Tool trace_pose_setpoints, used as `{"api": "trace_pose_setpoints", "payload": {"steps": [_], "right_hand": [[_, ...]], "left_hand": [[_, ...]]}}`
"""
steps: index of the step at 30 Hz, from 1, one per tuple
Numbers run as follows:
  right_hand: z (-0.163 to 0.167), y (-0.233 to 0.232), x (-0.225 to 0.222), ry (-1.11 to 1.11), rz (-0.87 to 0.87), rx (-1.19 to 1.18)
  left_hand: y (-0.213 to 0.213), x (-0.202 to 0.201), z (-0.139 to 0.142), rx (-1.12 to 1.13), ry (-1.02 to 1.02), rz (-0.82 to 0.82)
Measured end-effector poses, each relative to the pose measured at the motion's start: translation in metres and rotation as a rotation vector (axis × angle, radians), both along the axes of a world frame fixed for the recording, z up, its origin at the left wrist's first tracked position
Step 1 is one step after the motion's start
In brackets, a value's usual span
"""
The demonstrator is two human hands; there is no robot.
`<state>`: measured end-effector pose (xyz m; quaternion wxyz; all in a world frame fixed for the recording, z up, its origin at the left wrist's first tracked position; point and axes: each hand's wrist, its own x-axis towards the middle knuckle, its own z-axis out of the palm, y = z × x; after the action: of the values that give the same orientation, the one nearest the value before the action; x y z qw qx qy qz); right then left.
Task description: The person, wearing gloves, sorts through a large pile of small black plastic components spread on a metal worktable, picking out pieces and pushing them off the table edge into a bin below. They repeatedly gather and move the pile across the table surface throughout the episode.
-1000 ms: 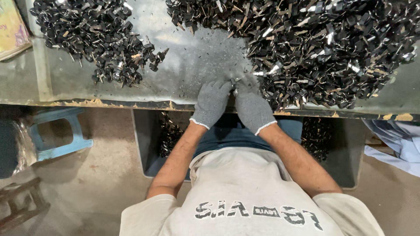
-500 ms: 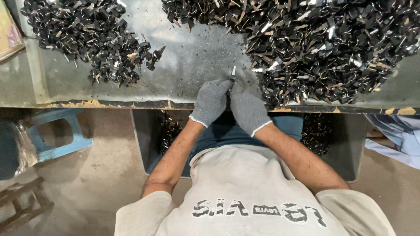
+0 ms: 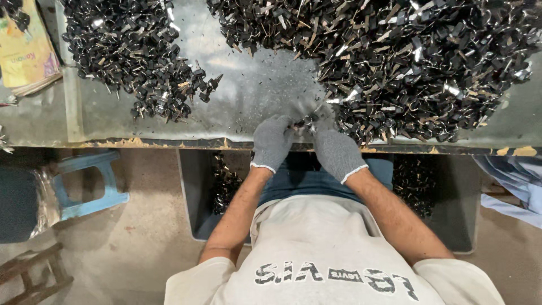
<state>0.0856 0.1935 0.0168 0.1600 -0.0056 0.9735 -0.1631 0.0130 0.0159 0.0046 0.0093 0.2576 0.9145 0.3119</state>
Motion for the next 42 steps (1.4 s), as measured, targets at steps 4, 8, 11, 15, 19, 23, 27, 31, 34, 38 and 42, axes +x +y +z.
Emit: {"api": "trace_pose_setpoints", "payload": {"steps": [4,8,11,15,19,23,27,31,34,38,42], "right_hand": [[0.001,-0.001,0.006,0.162,0.057,0.041],[-0.005,-0.02,0.006,0.36,-0.017,0.046],[-0.011,-0.029,-0.003,0.182,-0.104,0.053],[-0.009,-0.005,-0.024,0.243,0.153,-0.158],[-0.003,0.009,-0.023,0.173,0.009,-0.277],[-0.004,-0.007,-0.014,0.152,-0.085,-0.045],[-0.006,0.001,-0.018,0.008,0.038,-0.102],[-0.005,0.009,-0.016,0.124,-0.005,-0.235],[-0.005,-0.003,-0.013,0.177,-0.035,-0.176],[-0.004,-0.02,-0.013,0.165,-0.078,0.055],[-0.003,-0.018,-0.007,0.273,-0.048,0.141]], "left_hand": [[0.0,-0.002,0.003,-0.026,-0.083,0.043],[0.003,0.001,0.003,0.057,-0.09,-0.03],[0.007,0.003,0.002,0.036,-0.005,-0.076],[0.003,0.0,0.005,0.05,-0.031,-0.085],[-0.002,-0.005,0.011,-0.014,-0.193,0.056],[-0.002,-0.002,0.013,0.072,-0.079,-0.048],[-0.003,-0.006,0.011,-0.026,-0.151,-0.009],[-0.002,-0.015,0.008,-0.078,-0.213,-0.035],[0.001,-0.011,0.004,-0.011,-0.094,-0.031],[0.004,-0.005,0.003,-0.081,-0.059,-0.103],[0.004,-0.005,0.006,-0.036,-0.075,-0.052]]}}
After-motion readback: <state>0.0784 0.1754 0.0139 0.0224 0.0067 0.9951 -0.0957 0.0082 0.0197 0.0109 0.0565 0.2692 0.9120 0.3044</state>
